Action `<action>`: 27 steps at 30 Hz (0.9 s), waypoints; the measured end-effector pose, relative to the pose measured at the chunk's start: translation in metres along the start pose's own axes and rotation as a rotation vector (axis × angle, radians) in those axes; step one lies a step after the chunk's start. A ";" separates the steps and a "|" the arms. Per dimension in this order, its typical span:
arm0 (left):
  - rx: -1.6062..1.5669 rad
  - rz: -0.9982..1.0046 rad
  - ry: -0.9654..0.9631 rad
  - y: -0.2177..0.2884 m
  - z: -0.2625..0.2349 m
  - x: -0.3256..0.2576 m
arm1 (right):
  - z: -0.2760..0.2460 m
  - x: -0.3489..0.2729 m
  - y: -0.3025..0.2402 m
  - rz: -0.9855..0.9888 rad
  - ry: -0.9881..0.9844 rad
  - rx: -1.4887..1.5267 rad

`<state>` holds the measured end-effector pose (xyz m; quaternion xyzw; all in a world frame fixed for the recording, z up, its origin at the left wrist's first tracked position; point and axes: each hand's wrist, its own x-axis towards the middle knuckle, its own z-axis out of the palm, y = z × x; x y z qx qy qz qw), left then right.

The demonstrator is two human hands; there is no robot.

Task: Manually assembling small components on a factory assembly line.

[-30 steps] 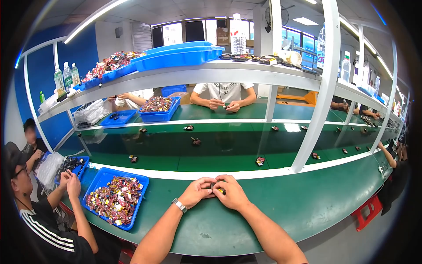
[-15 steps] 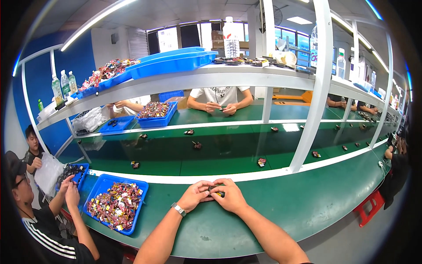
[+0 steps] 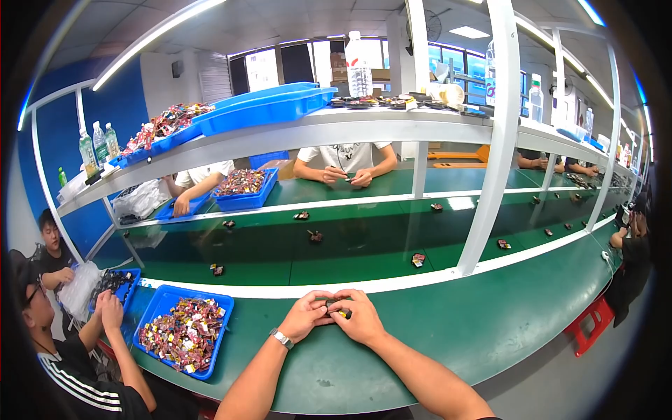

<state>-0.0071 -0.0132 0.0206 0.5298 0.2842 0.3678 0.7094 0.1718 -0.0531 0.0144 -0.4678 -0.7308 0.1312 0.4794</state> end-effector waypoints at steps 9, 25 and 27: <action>-0.050 -0.011 -0.031 -0.007 -0.007 0.003 | -0.003 -0.001 0.006 0.116 0.012 0.144; -0.057 0.003 0.000 -0.004 -0.002 0.001 | 0.006 -0.003 -0.004 0.105 0.061 0.006; -0.074 0.004 -0.007 -0.004 -0.005 0.001 | 0.007 -0.004 -0.005 0.096 0.078 -0.005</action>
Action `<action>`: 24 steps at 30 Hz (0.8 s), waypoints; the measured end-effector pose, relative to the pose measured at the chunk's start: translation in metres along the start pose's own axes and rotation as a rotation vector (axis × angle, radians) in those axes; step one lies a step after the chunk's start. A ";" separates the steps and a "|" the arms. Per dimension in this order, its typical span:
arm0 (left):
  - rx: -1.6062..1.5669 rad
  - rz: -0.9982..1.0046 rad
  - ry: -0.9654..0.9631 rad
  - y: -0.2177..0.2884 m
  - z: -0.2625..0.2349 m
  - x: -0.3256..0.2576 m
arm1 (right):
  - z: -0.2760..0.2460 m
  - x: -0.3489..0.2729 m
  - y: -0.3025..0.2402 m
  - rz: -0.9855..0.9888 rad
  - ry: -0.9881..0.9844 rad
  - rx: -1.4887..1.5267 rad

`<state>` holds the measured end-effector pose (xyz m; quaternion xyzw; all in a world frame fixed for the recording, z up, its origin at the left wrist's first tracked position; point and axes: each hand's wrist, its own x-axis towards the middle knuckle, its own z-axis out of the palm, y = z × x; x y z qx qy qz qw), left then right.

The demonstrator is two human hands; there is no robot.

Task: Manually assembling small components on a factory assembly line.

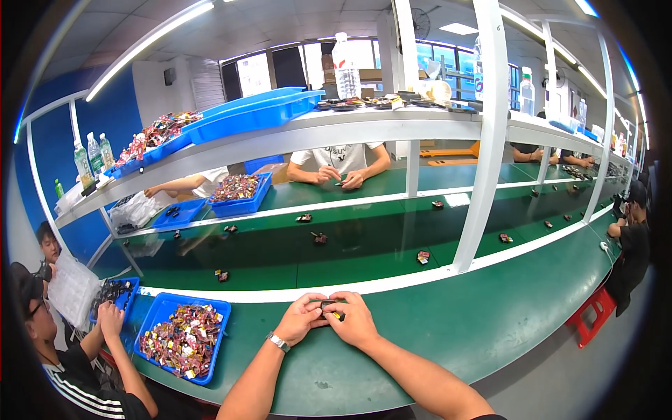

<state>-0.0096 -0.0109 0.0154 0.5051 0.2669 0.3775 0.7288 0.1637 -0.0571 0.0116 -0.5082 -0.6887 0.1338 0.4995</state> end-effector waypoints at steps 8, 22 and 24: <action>0.021 0.013 0.007 -0.004 -0.003 0.002 | 0.001 0.000 0.000 -0.049 -0.002 -0.023; 0.008 0.013 -0.015 -0.006 -0.007 0.004 | 0.005 -0.001 -0.005 -0.144 0.122 -0.086; -0.002 0.006 -0.013 -0.005 -0.005 0.003 | 0.005 -0.001 -0.006 -0.132 0.115 -0.075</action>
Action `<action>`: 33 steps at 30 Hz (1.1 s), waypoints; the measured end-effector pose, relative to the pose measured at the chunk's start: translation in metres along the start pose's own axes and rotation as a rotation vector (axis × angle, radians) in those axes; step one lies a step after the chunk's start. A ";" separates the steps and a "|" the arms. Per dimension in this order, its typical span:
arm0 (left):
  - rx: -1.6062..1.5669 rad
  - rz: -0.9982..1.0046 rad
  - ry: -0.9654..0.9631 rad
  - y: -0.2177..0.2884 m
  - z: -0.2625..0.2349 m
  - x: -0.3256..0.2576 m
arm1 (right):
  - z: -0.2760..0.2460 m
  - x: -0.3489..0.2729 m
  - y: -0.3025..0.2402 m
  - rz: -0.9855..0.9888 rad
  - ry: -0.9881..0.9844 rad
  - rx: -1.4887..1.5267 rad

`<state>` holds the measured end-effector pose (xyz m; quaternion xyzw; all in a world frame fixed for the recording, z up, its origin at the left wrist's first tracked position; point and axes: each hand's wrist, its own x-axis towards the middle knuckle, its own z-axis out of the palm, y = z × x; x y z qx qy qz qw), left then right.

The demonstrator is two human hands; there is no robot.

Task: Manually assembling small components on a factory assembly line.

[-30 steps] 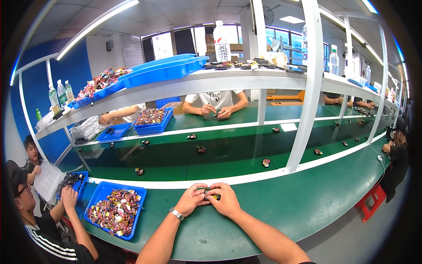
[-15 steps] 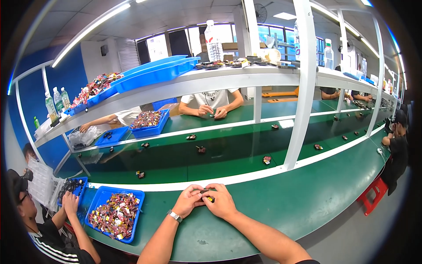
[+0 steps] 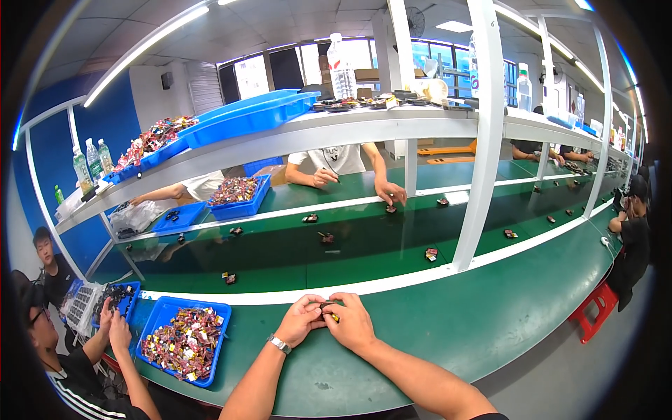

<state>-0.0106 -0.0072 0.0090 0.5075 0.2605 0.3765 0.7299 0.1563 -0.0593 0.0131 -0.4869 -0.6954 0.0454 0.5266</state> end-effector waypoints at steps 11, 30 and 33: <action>0.030 0.021 0.020 -0.003 -0.001 0.001 | 0.004 -0.002 0.000 0.002 -0.003 0.019; -0.135 0.093 -0.028 -0.004 0.000 0.001 | 0.001 0.004 -0.005 -0.109 0.040 0.041; -0.118 0.091 -0.035 -0.005 0.001 0.002 | 0.001 0.003 -0.002 -0.064 0.058 0.044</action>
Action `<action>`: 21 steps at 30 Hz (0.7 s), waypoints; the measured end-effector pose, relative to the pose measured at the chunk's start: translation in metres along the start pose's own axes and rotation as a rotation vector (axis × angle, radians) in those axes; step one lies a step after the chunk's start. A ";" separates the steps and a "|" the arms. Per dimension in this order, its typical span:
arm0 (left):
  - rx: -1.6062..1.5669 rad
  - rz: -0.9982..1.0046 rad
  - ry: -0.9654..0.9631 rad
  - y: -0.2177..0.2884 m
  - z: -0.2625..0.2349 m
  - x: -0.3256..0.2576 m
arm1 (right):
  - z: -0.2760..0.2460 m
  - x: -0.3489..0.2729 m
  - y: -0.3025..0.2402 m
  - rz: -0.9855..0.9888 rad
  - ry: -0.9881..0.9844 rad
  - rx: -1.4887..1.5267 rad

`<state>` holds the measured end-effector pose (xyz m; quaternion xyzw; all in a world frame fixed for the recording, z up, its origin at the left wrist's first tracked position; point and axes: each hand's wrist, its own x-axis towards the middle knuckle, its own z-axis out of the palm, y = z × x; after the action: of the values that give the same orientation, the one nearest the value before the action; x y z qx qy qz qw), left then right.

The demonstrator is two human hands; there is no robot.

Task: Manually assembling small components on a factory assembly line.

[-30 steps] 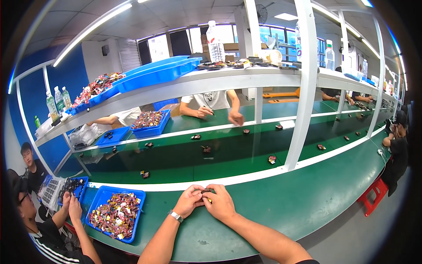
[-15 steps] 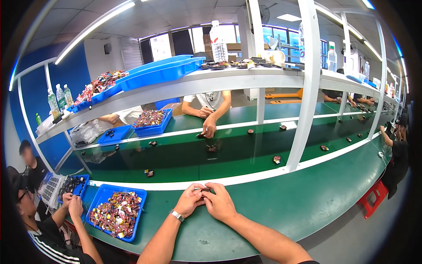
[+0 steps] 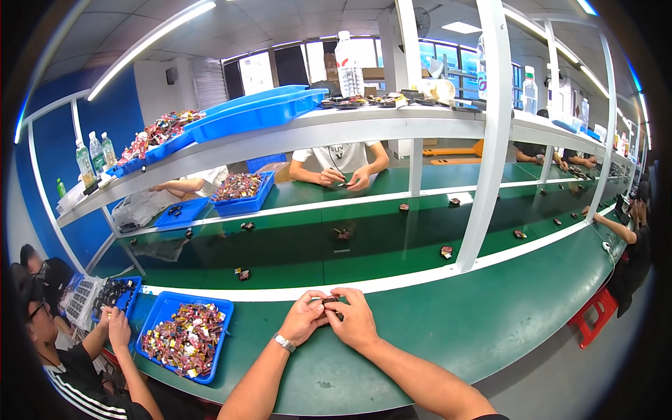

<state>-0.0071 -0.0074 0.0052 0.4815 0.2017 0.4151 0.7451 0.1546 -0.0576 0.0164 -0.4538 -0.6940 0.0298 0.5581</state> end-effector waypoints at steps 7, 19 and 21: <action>0.016 -0.017 0.026 -0.006 -0.004 0.002 | -0.001 0.001 -0.002 -0.111 -0.043 -0.110; -0.097 0.068 -0.022 -0.002 0.001 0.000 | -0.008 0.006 -0.002 -0.063 -0.060 0.007; -0.136 0.049 -0.037 -0.001 0.003 0.000 | -0.008 0.005 -0.002 -0.054 -0.050 0.013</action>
<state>-0.0049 -0.0096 0.0052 0.4419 0.1473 0.4369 0.7695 0.1595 -0.0588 0.0246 -0.4305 -0.7195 0.0305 0.5441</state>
